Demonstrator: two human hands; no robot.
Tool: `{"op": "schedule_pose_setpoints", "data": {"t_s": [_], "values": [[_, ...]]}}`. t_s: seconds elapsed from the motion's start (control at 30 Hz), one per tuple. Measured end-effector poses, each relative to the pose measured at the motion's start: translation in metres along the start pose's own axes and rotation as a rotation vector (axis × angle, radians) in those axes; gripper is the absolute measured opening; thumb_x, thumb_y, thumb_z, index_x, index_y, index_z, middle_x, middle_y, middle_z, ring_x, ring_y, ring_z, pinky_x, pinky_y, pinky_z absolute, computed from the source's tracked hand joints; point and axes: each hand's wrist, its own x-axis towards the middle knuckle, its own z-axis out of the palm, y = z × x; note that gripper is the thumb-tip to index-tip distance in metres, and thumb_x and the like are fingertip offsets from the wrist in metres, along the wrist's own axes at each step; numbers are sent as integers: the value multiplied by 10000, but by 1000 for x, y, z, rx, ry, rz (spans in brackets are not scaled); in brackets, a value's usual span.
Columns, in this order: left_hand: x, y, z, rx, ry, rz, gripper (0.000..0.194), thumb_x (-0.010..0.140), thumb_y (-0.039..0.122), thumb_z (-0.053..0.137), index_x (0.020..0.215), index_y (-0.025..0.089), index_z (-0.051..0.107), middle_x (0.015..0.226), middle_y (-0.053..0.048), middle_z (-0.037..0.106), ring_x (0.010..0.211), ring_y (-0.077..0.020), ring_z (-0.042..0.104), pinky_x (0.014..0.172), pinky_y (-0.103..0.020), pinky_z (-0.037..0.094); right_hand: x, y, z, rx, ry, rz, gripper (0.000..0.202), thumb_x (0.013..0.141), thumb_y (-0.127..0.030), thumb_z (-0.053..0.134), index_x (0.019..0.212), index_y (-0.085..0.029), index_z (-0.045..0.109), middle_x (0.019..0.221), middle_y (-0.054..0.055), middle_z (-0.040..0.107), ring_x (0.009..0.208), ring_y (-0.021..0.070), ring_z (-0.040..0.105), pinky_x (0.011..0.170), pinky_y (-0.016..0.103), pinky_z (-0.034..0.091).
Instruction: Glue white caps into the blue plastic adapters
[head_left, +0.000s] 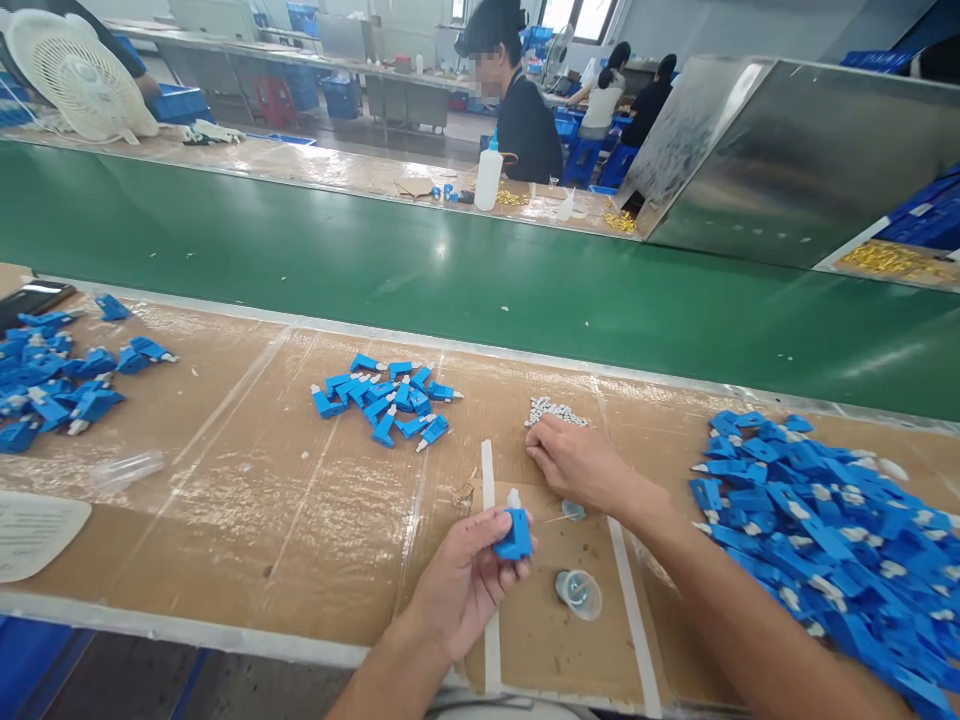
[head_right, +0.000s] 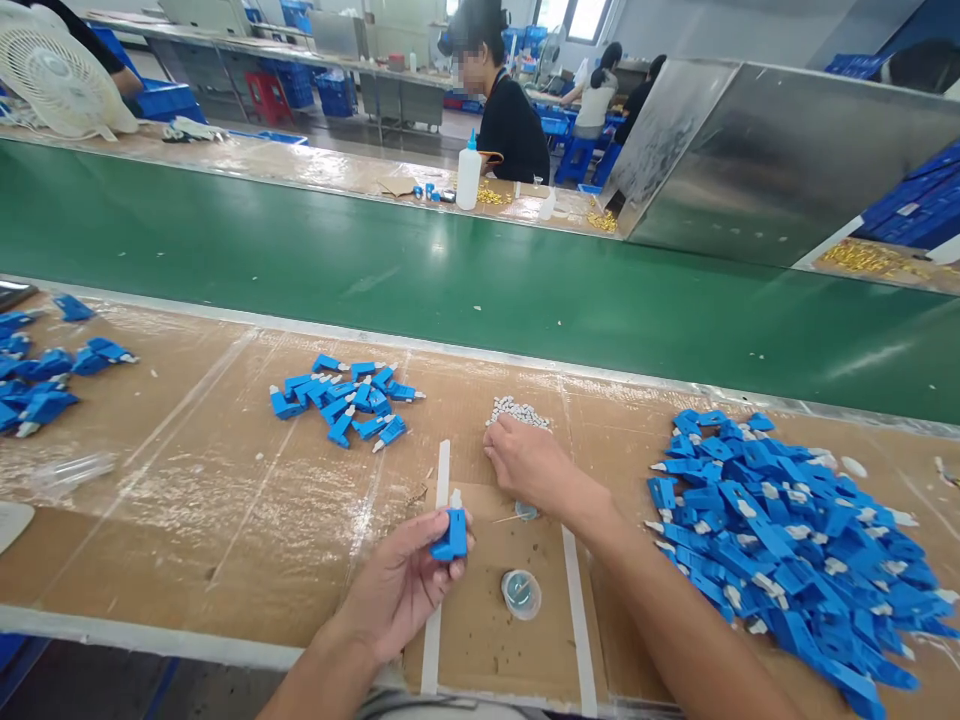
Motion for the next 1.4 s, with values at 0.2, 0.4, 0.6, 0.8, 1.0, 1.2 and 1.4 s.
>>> {"op": "schedule_pose_setpoints", "data": {"t_s": [0.2, 0.4, 0.6, 0.8, 1.0, 1.2, 1.4], "values": [[-7, 19, 24, 6, -81, 39, 248, 827, 277, 766, 952, 64, 750, 793, -86, 707, 585, -87, 649, 517, -126, 478, -30, -18, -32, 431, 73, 92, 173, 992, -335, 549, 983, -183, 632, 760, 12, 640, 636, 153, 638, 600, 276, 531], [-10, 21, 54, 250, -191, 131, 264, 860, 351, 744, 955, 105, 740, 790, -51, 645, 628, -87, 629, 550, -142, 459, -82, -47, -46, 1026, 213, 223, 168, 941, -373, 694, 955, -207, 677, 766, 2, 662, 667, 128, 657, 634, 234, 547], [-10, 11, 73, 458, -299, 261, 255, 905, 378, 697, 977, 140, 749, 817, -48, 634, 694, -95, 563, 608, -174, 464, -103, -68, -46, 1184, 291, 264, 174, 918, -366, 731, 891, -195, 711, 783, 14, 665, 688, 118, 643, 621, 209, 541], [-10, 5, 80, 508, -290, 288, 273, 892, 392, 711, 987, 142, 762, 753, -24, 596, 654, -87, 513, 592, -180, 449, -105, -71, -42, 1330, 274, 261, 149, 933, -348, 716, 910, -203, 693, 796, -3, 652, 635, 89, 623, 578, 187, 522], [-9, 8, 73, 429, -233, 219, 278, 878, 394, 726, 963, 130, 731, 800, -39, 621, 675, -98, 583, 602, -183, 459, -106, -73, -42, 1339, 360, 282, 109, 910, -311, 747, 888, -208, 719, 787, 4, 683, 686, 93, 647, 616, 163, 546], [-9, 9, 64, 357, -173, 166, 288, 841, 392, 767, 919, 121, 706, 798, -39, 622, 670, -103, 607, 589, -175, 454, -104, -72, -41, 1365, 388, 346, 154, 831, -302, 821, 946, -206, 784, 790, 33, 719, 671, 115, 672, 575, 170, 564], [-10, 10, 60, 380, -201, 208, 291, 845, 402, 761, 921, 123, 737, 780, -38, 614, 676, -107, 560, 610, -198, 461, -101, -72, -38, 1301, 342, 359, 163, 840, -336, 811, 915, -199, 765, 773, 41, 718, 670, 136, 673, 597, 208, 586]]}}
